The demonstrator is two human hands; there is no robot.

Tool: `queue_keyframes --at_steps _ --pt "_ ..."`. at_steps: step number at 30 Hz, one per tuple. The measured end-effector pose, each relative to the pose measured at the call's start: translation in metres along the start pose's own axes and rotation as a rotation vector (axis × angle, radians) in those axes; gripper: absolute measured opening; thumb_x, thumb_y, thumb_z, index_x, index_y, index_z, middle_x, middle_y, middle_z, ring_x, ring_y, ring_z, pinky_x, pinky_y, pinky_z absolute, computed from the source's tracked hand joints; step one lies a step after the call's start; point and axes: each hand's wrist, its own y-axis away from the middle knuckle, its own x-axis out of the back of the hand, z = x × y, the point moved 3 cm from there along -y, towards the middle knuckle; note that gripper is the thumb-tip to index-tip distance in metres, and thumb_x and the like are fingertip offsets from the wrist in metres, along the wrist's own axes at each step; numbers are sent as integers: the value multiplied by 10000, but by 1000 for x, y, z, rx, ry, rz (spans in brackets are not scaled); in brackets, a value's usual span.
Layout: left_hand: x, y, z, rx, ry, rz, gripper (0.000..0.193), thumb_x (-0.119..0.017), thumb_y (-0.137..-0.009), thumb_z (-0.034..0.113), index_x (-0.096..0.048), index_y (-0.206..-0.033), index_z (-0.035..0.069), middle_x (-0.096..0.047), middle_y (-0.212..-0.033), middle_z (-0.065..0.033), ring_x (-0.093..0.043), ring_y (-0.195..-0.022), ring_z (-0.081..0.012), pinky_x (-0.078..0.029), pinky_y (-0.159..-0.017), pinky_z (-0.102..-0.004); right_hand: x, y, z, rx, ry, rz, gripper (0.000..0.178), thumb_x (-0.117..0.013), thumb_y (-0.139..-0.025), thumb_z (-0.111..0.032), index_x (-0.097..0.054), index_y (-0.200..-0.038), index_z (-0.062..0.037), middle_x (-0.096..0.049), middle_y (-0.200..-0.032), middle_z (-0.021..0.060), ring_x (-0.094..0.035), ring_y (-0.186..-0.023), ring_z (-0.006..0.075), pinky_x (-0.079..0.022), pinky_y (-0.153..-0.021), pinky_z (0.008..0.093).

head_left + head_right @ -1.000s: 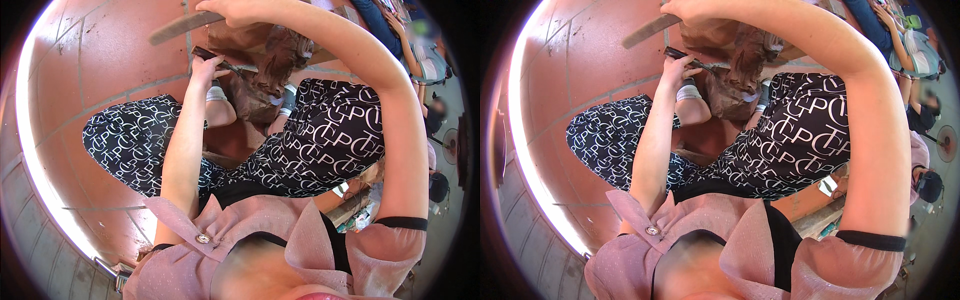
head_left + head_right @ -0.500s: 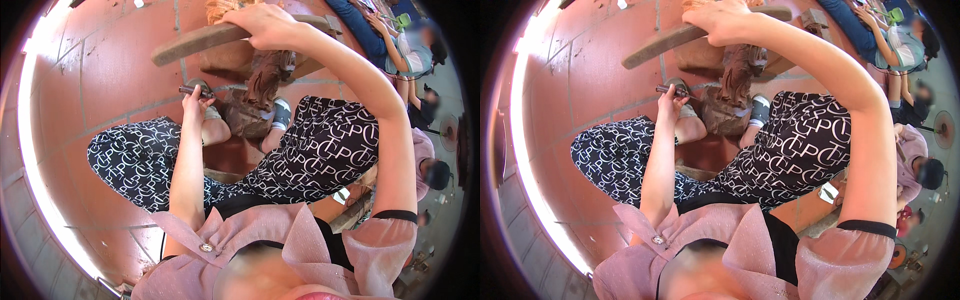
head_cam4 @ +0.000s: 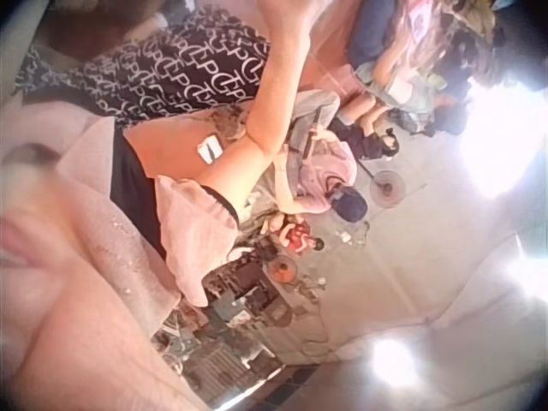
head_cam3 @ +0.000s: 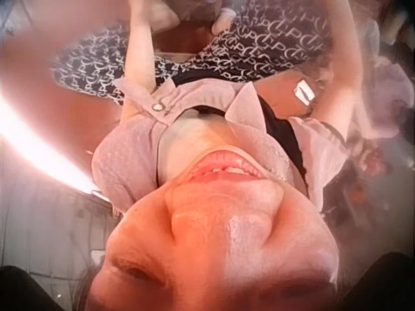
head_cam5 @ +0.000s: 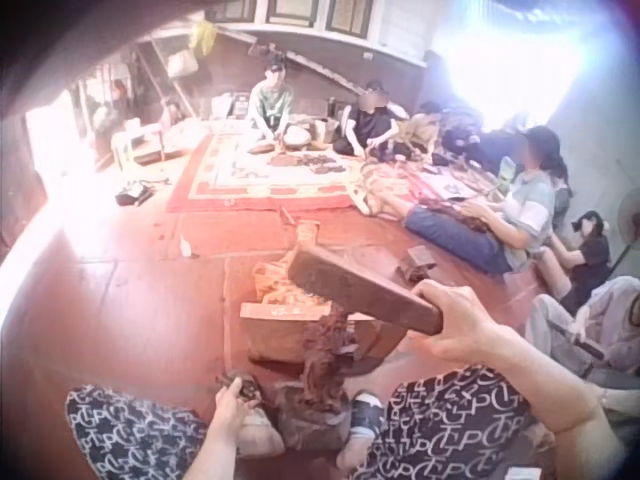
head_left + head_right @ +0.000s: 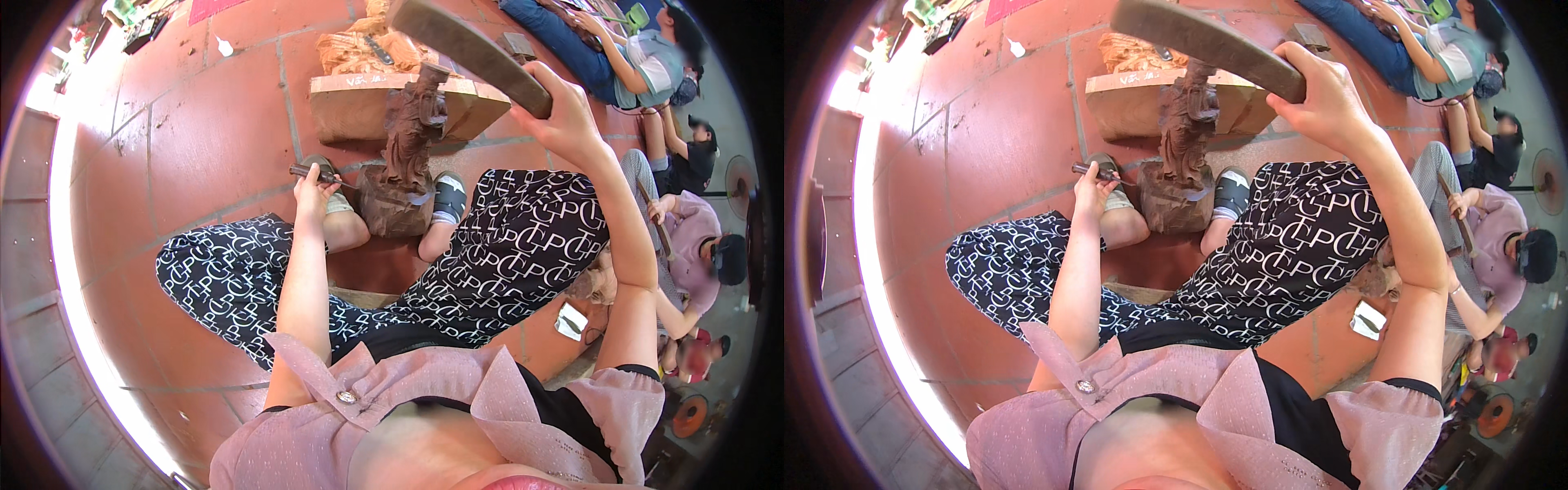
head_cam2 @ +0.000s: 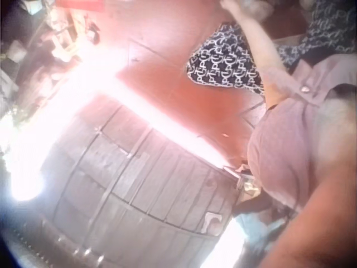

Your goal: The person sits on the floor and carves a wooden block using a chisel and mallet. They repeatedly strike the chisel to shape the wood, occasionally adjusting the piece and removing shavings.

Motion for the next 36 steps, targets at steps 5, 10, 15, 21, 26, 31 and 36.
queue_keyframes --at_steps 5,10,15,21,26,31,36 --pt "35 -4 -12 3 140 -141 185 -585 -1002 166 -526 -1130 46 -634 -1029 -108 -623 -899 -268 -575 -727 -482 -8 1 15 16 140 -41 443 -761 -726 -158 -594 -1128 -75 -667 -1076 181 -636 -1034 375 -516 -874 448" --pt "22 -46 -11 22 83 -206 202 -560 -1016 211 -548 -1103 29 -631 -994 -110 -622 -848 -273 -575 -723 -480 8 -3 25 71 97 133 405 -777 -701 -145 -585 -1048 -67 -661 -983 148 -647 -985 350 -515 -836 428" --pt "0 -6 4 93 -22 52 205 -531 -1019 206 -527 -1068 7 -603 -947 -140 -602 -792 -309 -571 -725 -478 15 -5 19 93 -11 178 405 -756 -713 -157 -569 -1062 -77 -665 -977 141 -647 -977 349 -514 -820 431" --pt "-57 52 28 -32 18 172 147 -564 -923 103 -510 -1051 55 -552 -841 -100 -560 -663 -248 -533 -577 -383 22 -5 -14 191 -35 136 434 -753 -675 -164 -572 -1062 -85 -636 -934 122 -650 -935 336 -522 -763 442" --pt "-188 80 62 -266 -326 -160 107 -620 -914 127 -553 -991 96 -527 -722 -28 -488 -525 -133 -375 -400 -275 24 6 -14 297 -10 182 386 -753 -645 -159 -595 -991 -91 -625 -901 100 -652 -886 334 -525 -728 444" --pt "-238 32 59 -299 -520 -369 151 -635 -953 142 -613 -1085 73 -616 -849 -44 -525 -547 -100 -421 -446 -240 23 -3 -4 241 46 185 387 -750 -631 -156 -605 -984 -89 -618 -885 100 -649 -859 327 -527 -724 441" --pt "-263 15 55 -687 -660 -526 246 -683 -931 137 -628 -1152 44 -678 -995 -63 -598 -647 -98 -499 -590 -240 23 -3 9 139 27 214 350 -750 -637 -166 -624 -957 -101 -623 -885 96 -649 -846 325 -527 -716 438"
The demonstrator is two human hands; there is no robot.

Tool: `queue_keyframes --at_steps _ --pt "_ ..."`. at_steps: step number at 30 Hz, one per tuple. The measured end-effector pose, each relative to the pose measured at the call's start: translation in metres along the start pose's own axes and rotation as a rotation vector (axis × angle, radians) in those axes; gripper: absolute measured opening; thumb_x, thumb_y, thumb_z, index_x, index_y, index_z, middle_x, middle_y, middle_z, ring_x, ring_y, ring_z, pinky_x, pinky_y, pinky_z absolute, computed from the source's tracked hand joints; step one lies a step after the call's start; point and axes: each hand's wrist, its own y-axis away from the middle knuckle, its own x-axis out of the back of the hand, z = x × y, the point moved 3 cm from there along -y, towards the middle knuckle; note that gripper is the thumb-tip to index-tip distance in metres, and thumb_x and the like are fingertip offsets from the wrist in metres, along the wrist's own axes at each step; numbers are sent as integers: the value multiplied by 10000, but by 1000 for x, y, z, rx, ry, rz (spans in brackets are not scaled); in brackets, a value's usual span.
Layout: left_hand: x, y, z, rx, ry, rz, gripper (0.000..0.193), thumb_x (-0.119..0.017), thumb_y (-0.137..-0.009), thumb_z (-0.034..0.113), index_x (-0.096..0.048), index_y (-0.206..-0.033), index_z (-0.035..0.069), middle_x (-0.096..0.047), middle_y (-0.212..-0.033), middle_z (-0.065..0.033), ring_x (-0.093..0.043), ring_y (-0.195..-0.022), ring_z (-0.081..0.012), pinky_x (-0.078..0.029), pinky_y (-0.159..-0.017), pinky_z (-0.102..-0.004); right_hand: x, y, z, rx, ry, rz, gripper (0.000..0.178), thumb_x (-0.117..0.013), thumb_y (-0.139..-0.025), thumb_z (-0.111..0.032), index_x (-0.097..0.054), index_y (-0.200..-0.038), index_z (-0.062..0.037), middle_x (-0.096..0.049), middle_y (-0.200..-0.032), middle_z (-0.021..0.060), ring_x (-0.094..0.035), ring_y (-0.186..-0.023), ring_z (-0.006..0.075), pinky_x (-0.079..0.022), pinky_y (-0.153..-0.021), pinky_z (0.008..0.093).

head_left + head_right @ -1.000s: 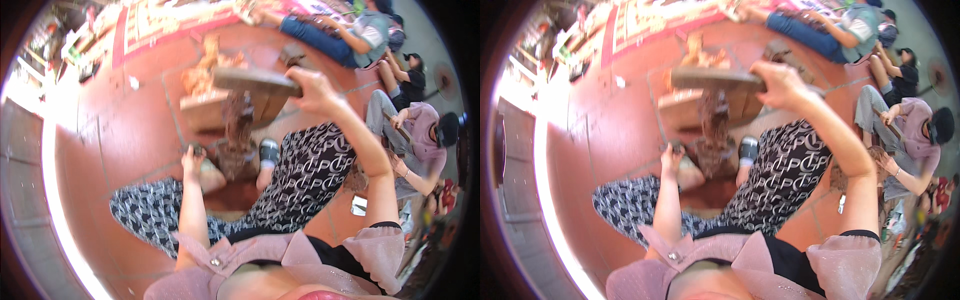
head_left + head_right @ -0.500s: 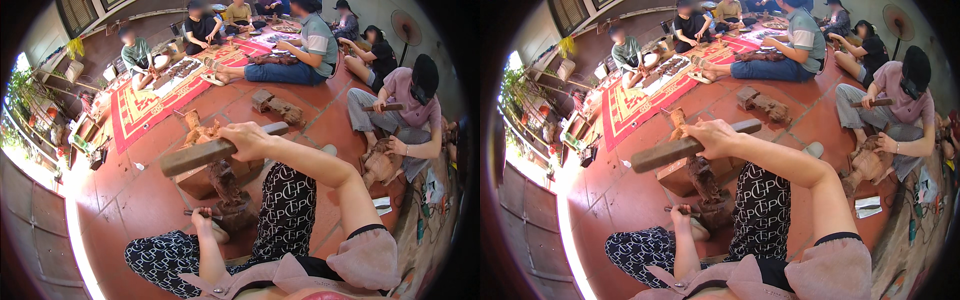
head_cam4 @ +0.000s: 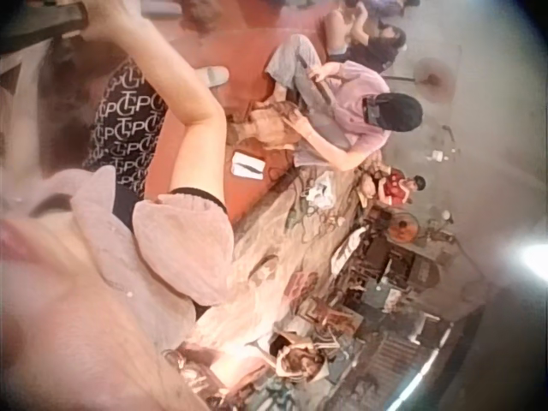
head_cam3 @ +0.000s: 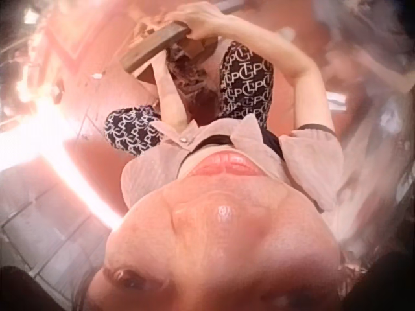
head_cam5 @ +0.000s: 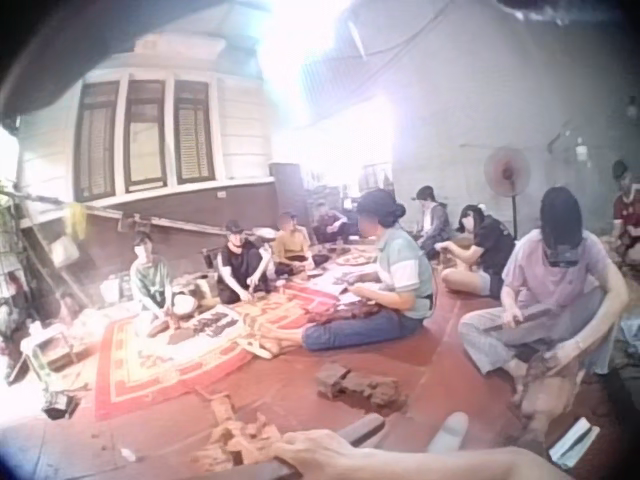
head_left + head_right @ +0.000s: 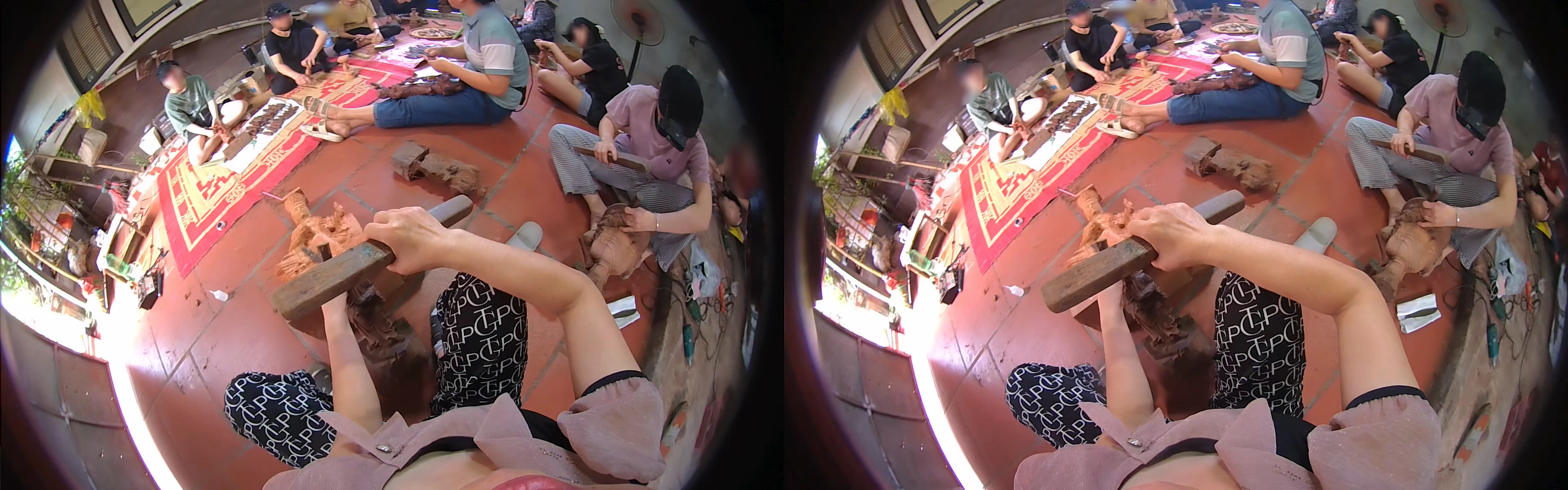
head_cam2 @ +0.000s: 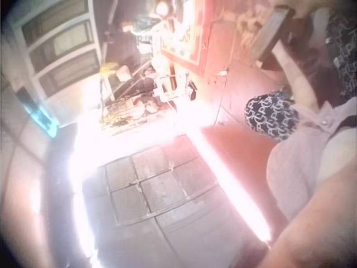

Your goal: The person sits on the floor and carves a wooden block using a chisel and mallet. They repeatedly strike the chisel to shape the wood, occasionally adjusting the piece and removing shavings.

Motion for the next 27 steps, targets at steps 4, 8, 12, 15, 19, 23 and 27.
queue_keyframes --at_steps 4,8,12,15,19,23,27 --pt "-17 7 19 -92 -6 -45 334 -781 -835 79 -662 -1137 -2 -708 -1048 -66 -661 -797 -109 -530 -789 -258 -19 0 33 -105 73 -45 332 -757 -647 -179 -631 -946 -111 -626 -886 93 -648 -862 324 -526 -725 437" --pt "-10 8 19 198 -61 -82 242 -829 -761 60 -721 -966 -10 -716 -879 -43 -657 -784 -118 -529 -752 -256 -26 -15 72 -208 139 -2 330 -773 -665 -209 -632 -948 -116 -631 -900 91 -650 -897 317 -525 -769 432" --pt "-9 3 17 257 56 -69 331 -839 -731 38 -698 -1017 -50 -705 -886 -69 -663 -781 -132 -529 -728 -260 -39 -26 115 -390 122 197 370 -773 -695 -312 -635 -959 -94 -661 -957 139 -649 -951 340 -524 -808 444" --pt "-22 14 31 307 8 -33 376 -828 -733 29 -670 -1056 -79 -703 -916 -93 -663 -774 -145 -524 -718 -257 -28 -16 133 -543 105 380 476 -795 -650 -366 -655 -1000 -76 -692 -939 183 -667 -934 373 -528 -805 456" --pt "-21 18 40 272 -9 -60 494 -813 -782 110 -597 -1194 -57 -606 -700 -14 -460 -416 -63 -313 -379 -219 -5 17 108 -763 -46 475 497 -762 -717 -335 -645 -1108 -52 -698 -1014 230 -660 -1004 401 -524 -877 456" --pt "-19 13 14 173 -21 -66 514 -813 -790 110 -581 -1225 -31 -599 -700 -10 -457 -419 -60 -319 -376 -215 -52 112 140 -860 -100 323 558 -740 -749 -380 -625 -1154 -14 -669 -1068 285 -636 -1046 434 -502 -887 456" --pt "-23 2 4 141 -66 -109 530 -813 -792 136 -575 -1242 -13 -587 -685 -5 -448 -412 -60 -317 -368 -214 -147 246 170 -1168 -358 100 561 -750 -731 -436 -652 -1011 40 -656 -1041 305 -649 -1023 417 -498 -838 477"
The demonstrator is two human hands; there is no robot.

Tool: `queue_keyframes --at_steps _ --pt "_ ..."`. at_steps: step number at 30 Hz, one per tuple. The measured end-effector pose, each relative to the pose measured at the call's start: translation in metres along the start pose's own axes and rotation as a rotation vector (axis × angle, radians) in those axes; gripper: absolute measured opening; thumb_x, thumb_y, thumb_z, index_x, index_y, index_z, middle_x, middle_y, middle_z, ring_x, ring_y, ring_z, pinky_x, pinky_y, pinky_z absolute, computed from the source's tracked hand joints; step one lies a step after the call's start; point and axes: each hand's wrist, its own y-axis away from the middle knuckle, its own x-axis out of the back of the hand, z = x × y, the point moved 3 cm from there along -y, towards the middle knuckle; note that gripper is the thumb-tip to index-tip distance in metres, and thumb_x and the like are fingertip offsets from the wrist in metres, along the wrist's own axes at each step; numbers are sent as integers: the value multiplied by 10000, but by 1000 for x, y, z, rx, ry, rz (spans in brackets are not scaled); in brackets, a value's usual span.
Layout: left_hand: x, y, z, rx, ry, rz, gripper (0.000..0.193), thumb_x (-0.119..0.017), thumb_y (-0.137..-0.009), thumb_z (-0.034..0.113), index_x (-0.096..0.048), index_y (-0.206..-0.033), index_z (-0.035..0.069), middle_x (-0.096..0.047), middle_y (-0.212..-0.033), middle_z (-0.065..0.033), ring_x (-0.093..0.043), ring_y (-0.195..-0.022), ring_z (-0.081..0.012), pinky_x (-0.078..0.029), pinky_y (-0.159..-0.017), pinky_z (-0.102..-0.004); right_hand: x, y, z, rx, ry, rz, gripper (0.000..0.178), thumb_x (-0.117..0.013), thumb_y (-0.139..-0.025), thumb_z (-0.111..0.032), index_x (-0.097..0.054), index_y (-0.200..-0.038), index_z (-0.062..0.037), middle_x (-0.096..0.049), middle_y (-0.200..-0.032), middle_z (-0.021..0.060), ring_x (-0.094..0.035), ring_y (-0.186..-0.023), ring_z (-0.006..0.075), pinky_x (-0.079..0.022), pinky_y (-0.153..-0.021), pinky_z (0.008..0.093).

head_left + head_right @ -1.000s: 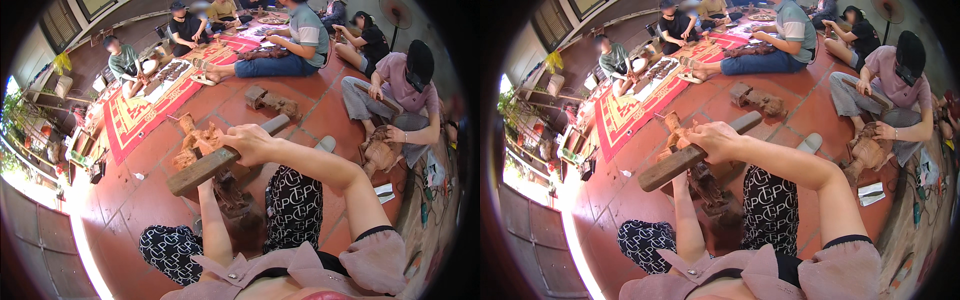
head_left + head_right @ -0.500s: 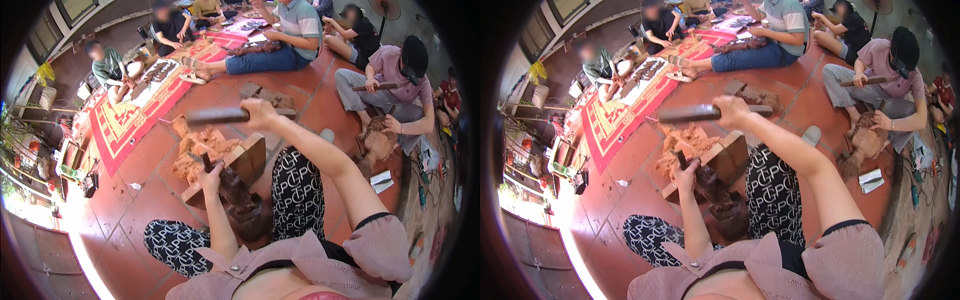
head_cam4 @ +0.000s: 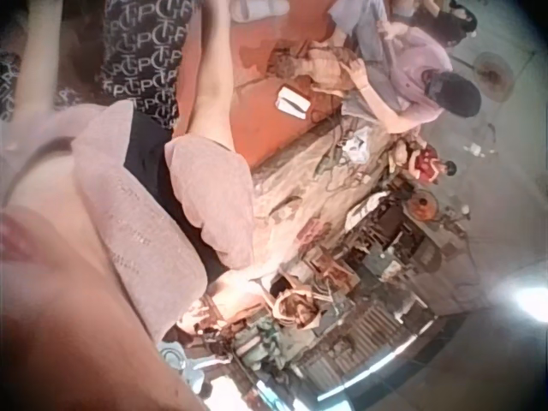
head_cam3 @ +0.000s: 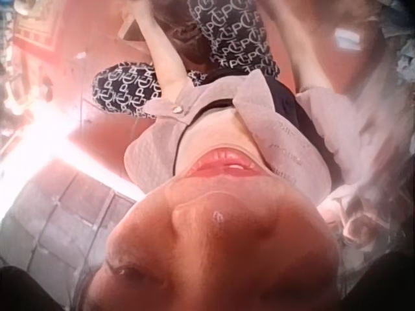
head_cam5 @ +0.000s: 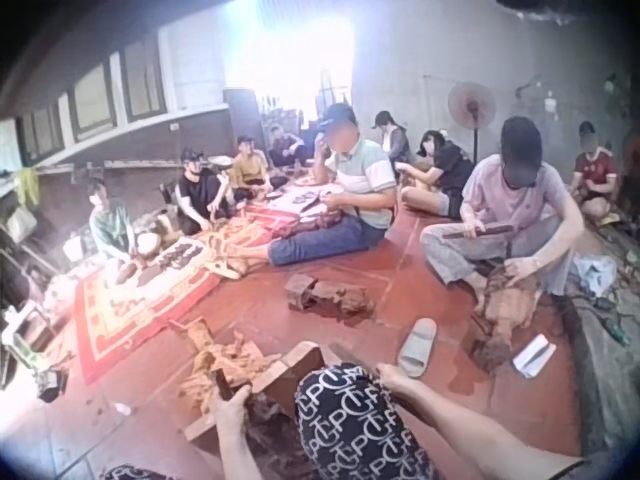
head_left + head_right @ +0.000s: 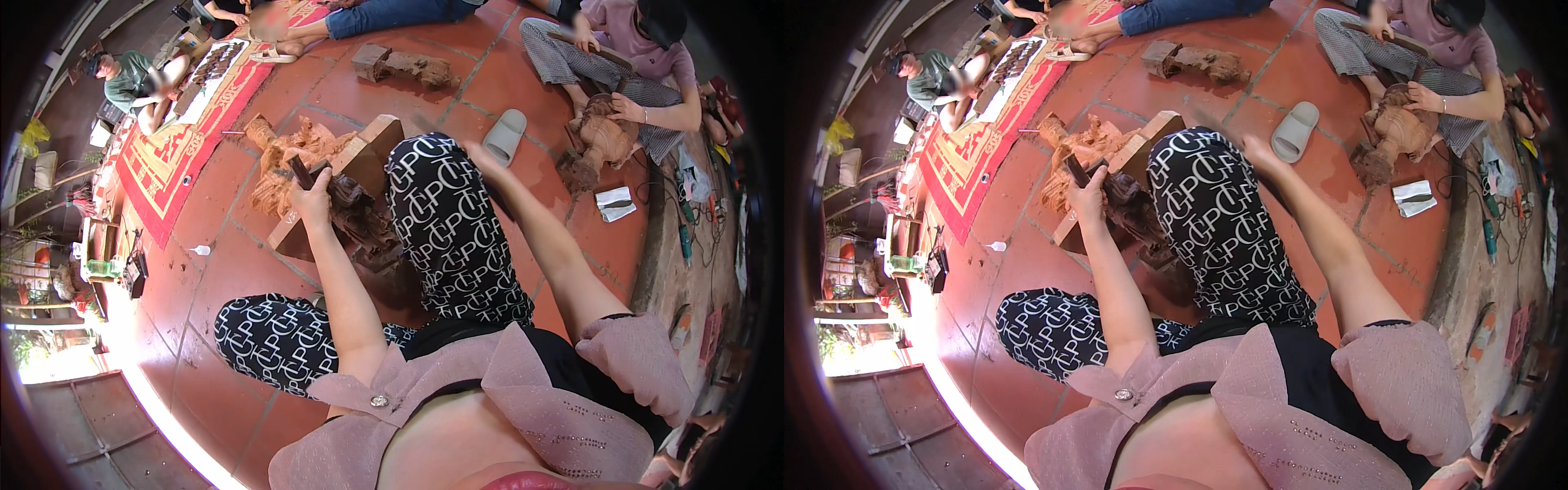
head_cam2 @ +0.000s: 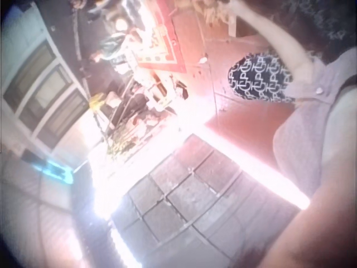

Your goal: The person sits on the floor and carves a wooden block using a chisel and mallet. They repeatedly strike the chisel to shape the wood, occasionally adjusting the piece and removing shavings.

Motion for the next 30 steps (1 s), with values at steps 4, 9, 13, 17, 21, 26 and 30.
queue_keyframes --at_steps 4,9,13,17,21,26,30 --pt "0 5 14 100 -20 10 533 -817 -788 151 -581 -1239 -5 -567 -650 6 -436 -404 -61 -311 -361 -219 -62 56 100 -192 -73 -106 582 -774 -725 -429 -652 -1097 1 -672 -1101 283 -652 -1072 399 -510 -887 448" --pt "1 -8 10 -172 -310 31 306 -800 -773 188 -709 -1019 31 -638 -709 -12 -532 -479 -90 -401 -437 -242 -115 87 176 -243 -403 -31 595 -779 -743 -411 -633 -1160 -14 -677 -1113 262 -653 -1063 386 -509 -899 434" --pt "-2 -6 16 -177 -522 97 424 -819 -701 260 -733 -1069 70 -746 -965 -99 -706 -906 -204 -524 -839 -330 -120 106 168 -337 -402 -124 590 -780 -744 -407 -633 -1158 -14 -678 -1106 258 -654 -1055 380 -510 -894 431" --pt "-5 10 32 -95 -616 139 474 -814 -690 278 -699 -1107 82 -735 -1005 -145 -703 -959 -292 -525 -852 -385 -125 117 160 -344 -374 -215 585 -781 -745 -402 -633 -1156 -14 -679 -1099 253 -655 -1047 373 -510 -889 427" --pt "-8 7 41 -44 -578 133 451 -813 -692 261 -703 -1090 79 -736 -987 -144 -706 -943 -291 -531 -838 -381 -122 124 164 -348 -363 -261 580 -782 -746 -398 -633 -1155 -14 -680 -1092 249 -656 -1039 367 -511 -885 423" --pt "-10 4 31 44 -477 97 461 -825 -675 243 -698 -1075 51 -736 -976 -152 -710 -918 -279 -536 -834 -367 -120 133 166 -359 -354 -297 574 -783 -747 -392 -632 -1152 -14 -681 -1084 243 -657 -1029 359 -511 -879 419" --pt "-6 -5 9 -66 -378 68 535 -835 -655 258 -679 -1112 29 -733 -968 -176 -708 -923 -297 -536 -809 -387 -118 140 163 -364 -334 -311 569 -784 -748 -388 -632 -1150 -14 -682 -1077 239 -658 -1021 353 -512 -874 415"
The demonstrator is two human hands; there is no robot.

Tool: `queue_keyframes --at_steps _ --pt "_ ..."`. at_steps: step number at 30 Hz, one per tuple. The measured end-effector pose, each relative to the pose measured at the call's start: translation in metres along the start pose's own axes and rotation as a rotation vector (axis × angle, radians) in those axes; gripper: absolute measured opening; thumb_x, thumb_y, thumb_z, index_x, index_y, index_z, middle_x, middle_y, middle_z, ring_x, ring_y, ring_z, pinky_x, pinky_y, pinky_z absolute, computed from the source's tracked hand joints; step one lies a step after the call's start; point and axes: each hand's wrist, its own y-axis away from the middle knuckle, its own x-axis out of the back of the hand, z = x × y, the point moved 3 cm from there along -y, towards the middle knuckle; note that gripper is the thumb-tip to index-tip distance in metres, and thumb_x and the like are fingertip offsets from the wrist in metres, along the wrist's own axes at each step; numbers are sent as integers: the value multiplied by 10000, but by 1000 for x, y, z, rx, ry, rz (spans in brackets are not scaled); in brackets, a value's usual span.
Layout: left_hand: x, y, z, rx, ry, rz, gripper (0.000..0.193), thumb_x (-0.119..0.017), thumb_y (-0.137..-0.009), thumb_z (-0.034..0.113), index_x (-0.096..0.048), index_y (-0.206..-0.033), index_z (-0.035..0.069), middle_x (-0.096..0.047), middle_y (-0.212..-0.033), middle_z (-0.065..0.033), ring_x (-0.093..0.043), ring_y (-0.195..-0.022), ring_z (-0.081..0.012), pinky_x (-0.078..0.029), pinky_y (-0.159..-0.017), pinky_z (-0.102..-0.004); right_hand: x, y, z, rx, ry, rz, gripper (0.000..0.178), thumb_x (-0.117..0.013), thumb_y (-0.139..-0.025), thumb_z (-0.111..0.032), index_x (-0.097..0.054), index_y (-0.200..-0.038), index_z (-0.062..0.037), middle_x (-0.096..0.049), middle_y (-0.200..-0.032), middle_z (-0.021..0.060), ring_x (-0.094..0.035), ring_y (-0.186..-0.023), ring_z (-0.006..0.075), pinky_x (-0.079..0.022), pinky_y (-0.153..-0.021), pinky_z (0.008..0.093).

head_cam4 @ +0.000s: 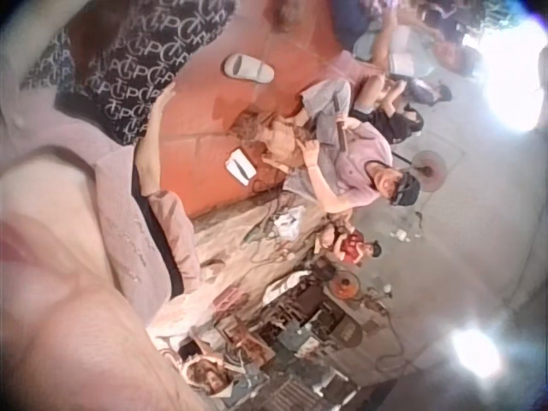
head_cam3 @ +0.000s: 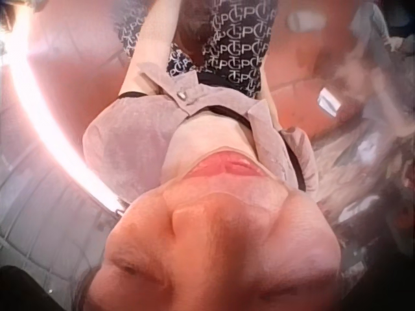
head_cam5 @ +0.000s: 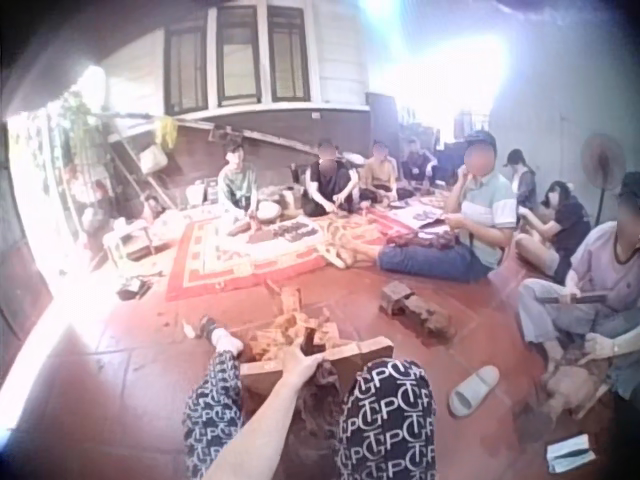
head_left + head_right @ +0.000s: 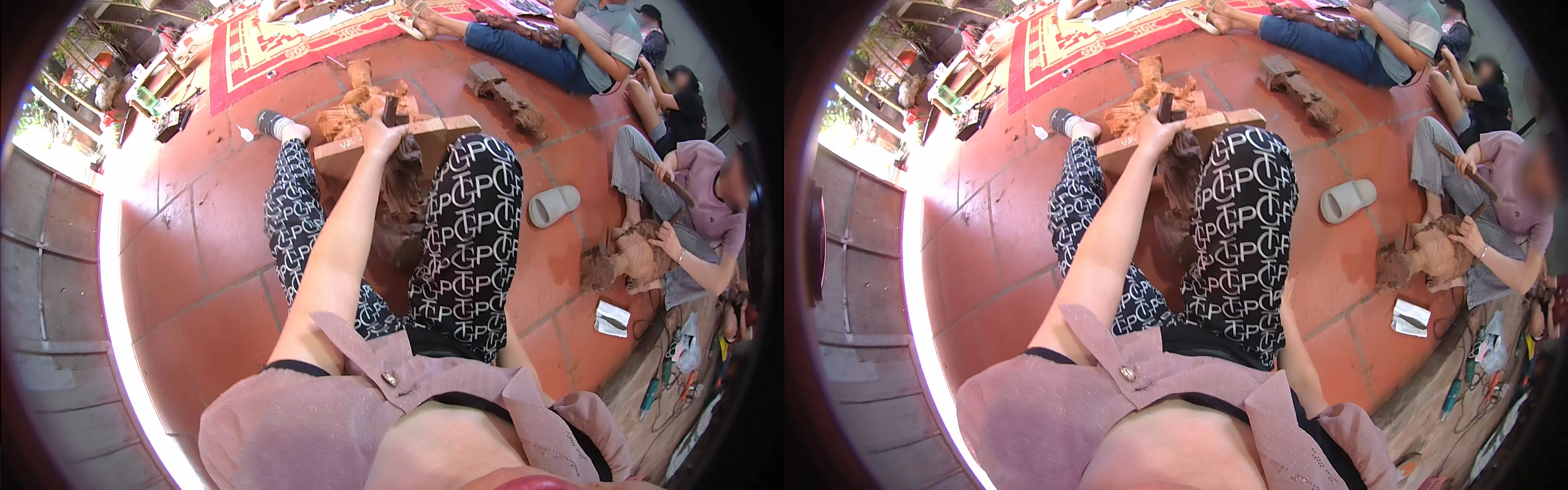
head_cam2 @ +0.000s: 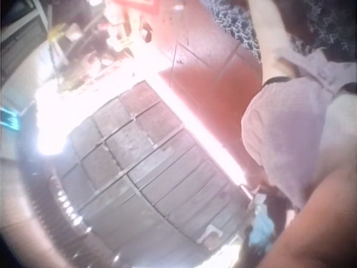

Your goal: The person sits on the floor and carves a wooden block using a chisel and mallet. They repeatedly strike the chisel to shape the wood, occasionally adjusting the piece and removing shavings.

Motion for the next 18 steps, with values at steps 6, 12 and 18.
queue_keyframes --at_steps 6,12,18 --pt "6 15 -1 -62 -34 47 462 -821 -716 200 -681 -1128 44 -748 -993 -102 -709 -917 -192 -539 -840 -331 -12 26 22 -74 -9 -3 562 -785 -750 -381 -632 -1147 -14 -684 -1066 232 -659 -1009 344 -513 -867 410" --pt "0 22 23 -45 -13 21 425 -792 -739 186 -681 -1123 41 -746 -997 -87 -706 -925 -183 -527 -865 -316 -9 43 39 -133 -49 36 554 -786 -752 -374 -632 -1144 -15 -685 -1055 226 -660 -997 334 -513 -861 404" --pt "5 10 -1 -49 143 -28 477 -793 -757 156 -649 -1197 44 -737 -1047 -84 -696 -963 -176 -521 -871 -316 -18 54 42 -141 -77 62 547 -787 -753 -367 -632 -1141 -15 -686 -1045 219 -662 -984 325 -514 -854 399"
